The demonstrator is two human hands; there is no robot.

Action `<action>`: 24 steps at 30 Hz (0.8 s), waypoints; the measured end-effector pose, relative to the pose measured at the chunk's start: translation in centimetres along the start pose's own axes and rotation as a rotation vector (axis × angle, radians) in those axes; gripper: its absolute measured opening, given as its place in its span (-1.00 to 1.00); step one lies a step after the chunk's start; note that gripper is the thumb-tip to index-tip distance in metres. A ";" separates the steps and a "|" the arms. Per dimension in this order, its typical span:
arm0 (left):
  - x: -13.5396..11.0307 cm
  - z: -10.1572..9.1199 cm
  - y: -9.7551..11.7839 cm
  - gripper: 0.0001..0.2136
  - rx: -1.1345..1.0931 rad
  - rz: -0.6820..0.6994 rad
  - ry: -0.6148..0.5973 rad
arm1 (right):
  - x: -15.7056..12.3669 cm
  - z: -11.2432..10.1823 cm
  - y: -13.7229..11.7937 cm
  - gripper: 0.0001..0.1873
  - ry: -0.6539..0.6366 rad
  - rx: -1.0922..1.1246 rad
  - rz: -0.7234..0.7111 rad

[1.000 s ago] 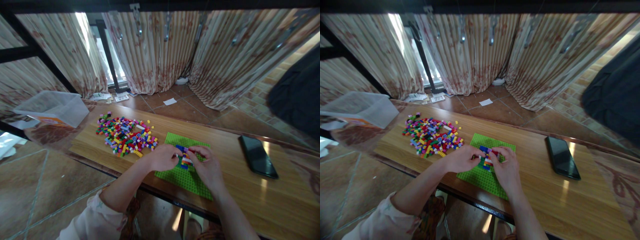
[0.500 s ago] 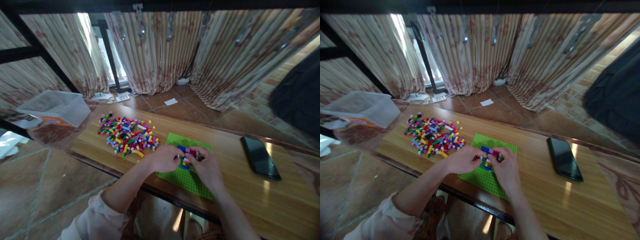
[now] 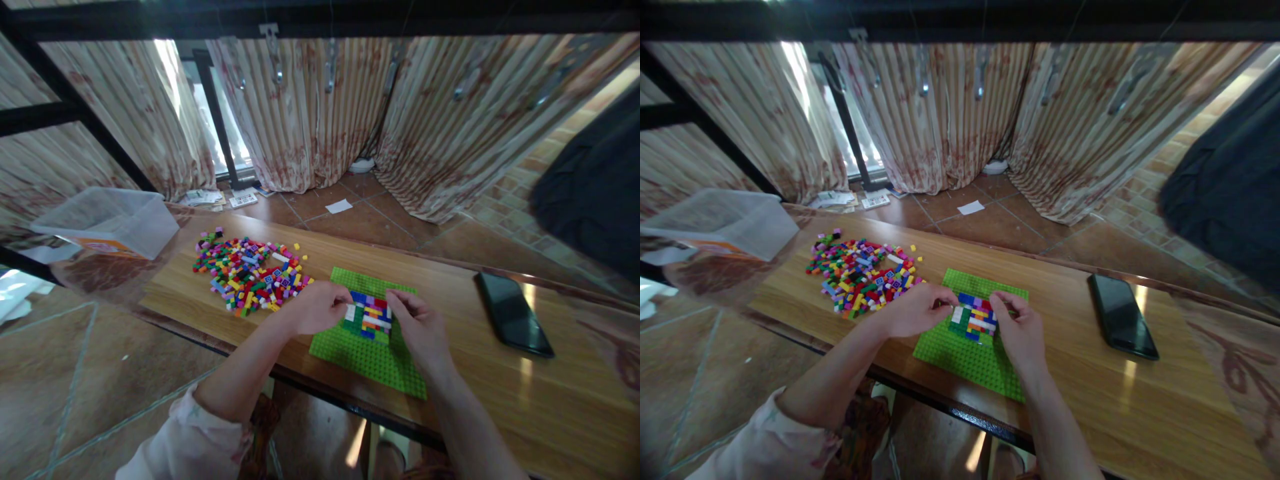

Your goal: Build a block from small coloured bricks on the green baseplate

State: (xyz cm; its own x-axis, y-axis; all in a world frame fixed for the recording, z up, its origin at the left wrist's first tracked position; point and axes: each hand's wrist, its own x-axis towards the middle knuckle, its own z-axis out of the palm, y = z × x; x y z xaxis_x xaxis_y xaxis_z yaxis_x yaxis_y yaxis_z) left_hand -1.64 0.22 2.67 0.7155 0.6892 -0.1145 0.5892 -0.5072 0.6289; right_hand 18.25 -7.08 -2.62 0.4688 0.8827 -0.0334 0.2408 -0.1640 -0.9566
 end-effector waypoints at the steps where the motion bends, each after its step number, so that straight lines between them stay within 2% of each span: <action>1: 0.0 -0.3 -0.3 -0.74 0.004 -0.011 0.014 | 0.1 -0.2 0.1 -0.52 0.016 0.024 0.019; 9: -1.4 -3.0 -3.3 -0.82 0.238 -0.214 0.126 | 0.4 -0.5 0.4 -0.59 0.014 -0.180 -0.070; 15: -1.9 -3.8 -4.6 -0.80 0.393 -0.407 0.183 | 0.1 -0.5 0.2 -0.60 -0.007 -0.254 -0.098; 19: -2.0 -3.7 -4.8 -0.77 0.418 -0.437 0.189 | 0.0 -0.5 0.1 -0.60 -0.013 -0.288 -0.131; 24: -2.1 -4.0 -5.0 -0.71 0.378 -0.447 0.227 | 0.2 -0.7 0.4 -0.58 -0.011 -0.322 -0.088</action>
State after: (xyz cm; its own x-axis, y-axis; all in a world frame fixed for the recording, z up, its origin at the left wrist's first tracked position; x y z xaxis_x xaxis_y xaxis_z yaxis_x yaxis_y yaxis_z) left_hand -7.57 3.42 2.81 0.2962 0.9486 -0.1112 0.9348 -0.2640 0.2377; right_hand 19.03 -7.29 -2.85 0.4253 0.9041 0.0401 0.5367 -0.2163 -0.8155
